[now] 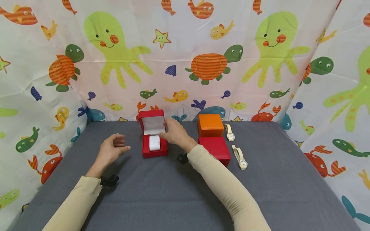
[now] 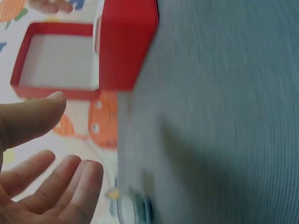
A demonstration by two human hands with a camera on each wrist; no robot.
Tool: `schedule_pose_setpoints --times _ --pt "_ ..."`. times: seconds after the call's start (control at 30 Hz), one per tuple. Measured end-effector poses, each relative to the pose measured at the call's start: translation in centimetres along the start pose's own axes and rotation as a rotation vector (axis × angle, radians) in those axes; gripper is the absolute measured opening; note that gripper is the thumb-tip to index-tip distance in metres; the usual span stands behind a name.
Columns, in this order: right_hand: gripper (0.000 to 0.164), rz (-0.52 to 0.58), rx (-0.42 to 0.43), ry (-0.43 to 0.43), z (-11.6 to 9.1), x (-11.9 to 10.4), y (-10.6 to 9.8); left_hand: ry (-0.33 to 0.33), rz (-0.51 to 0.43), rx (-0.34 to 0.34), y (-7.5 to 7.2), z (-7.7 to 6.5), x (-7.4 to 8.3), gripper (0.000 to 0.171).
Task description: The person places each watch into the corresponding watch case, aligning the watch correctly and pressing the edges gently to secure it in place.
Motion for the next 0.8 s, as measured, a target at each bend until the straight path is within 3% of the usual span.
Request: schedule_pose_setpoints --times 0.33,0.57,0.8 --pt "0.052 -0.084 -0.169 -0.121 0.5 -0.1 2.2 0.109 0.130 -0.034 -3.0 1.1 -2.9 0.053" --pt "0.053 -0.143 -0.234 -0.144 1.4 0.5 3.3 0.132 0.234 -0.073 -3.6 2.3 -3.9 0.053" --pt "0.056 -0.147 -0.287 -0.158 2.0 0.8 3.5 0.125 0.266 -0.094 -4.0 2.9 -4.9 0.049"
Point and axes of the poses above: each hand's wrist, its own z-axis towards the middle knuckle, its own y-axis out of the palm, x = y × z, the point moved 1 cm from there along z, towards the middle knuckle, and after that the axes turned 2 degrees about -y, right-handed, at the moved point
